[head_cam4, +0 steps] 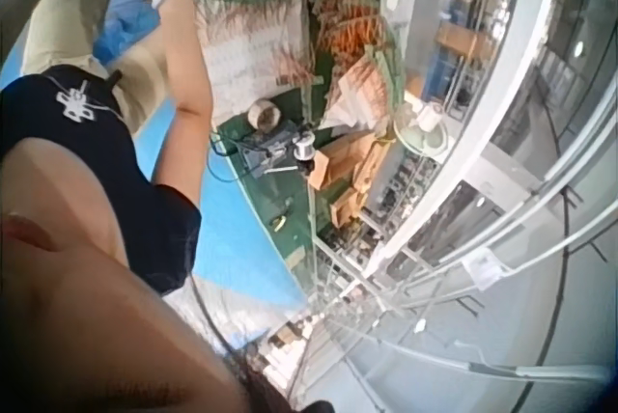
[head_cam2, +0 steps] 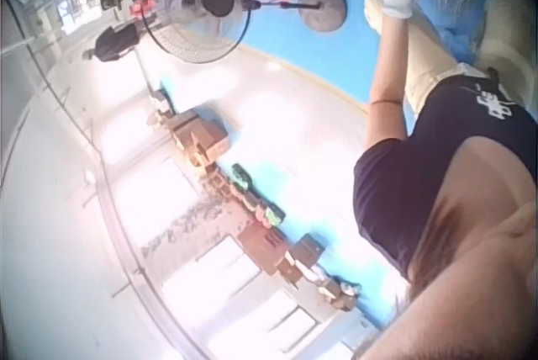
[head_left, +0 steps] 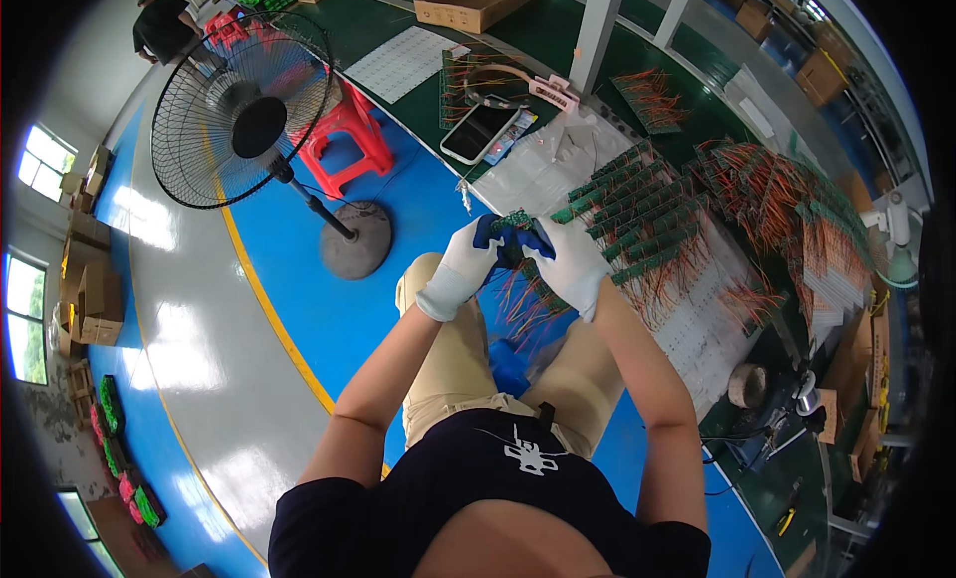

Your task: The person organizes circuit boards with attached wiring by hand, grouping them on a work surface.

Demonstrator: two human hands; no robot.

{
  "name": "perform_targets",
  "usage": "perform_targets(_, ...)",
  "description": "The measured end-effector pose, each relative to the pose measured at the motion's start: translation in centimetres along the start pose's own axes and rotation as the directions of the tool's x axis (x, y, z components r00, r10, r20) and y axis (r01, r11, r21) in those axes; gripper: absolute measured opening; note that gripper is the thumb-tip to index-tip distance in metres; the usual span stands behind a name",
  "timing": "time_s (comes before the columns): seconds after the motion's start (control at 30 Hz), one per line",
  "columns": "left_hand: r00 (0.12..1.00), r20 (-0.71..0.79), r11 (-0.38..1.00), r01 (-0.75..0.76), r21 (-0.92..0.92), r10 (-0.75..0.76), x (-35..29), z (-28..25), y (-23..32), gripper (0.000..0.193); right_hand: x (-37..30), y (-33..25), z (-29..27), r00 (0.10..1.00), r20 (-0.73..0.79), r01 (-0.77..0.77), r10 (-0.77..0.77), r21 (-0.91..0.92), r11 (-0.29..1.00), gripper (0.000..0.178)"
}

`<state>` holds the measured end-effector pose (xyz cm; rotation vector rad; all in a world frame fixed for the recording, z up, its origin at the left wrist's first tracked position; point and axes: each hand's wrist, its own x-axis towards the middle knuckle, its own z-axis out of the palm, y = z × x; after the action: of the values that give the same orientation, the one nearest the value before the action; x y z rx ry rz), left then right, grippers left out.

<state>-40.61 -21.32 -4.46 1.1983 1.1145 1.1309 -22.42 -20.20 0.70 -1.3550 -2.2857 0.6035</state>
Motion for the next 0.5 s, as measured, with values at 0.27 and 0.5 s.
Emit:
perform_targets(0.27,0.972,0.231,0.941,0.115,-0.318,-0.041,-1.5,-0.3,4.5,0.039,-1.4,3.6,-1.0,0.982,0.173,-0.024,-0.077,0.517,0.856,0.038)
perform_targets(0.5,0.993,0.11,0.992,-0.022,-0.121,0.036,-0.3,1.1,0.7,0.044,-1.8,3.8,0.3,1.0,0.009,-0.015,0.012,0.689,0.724,0.038)
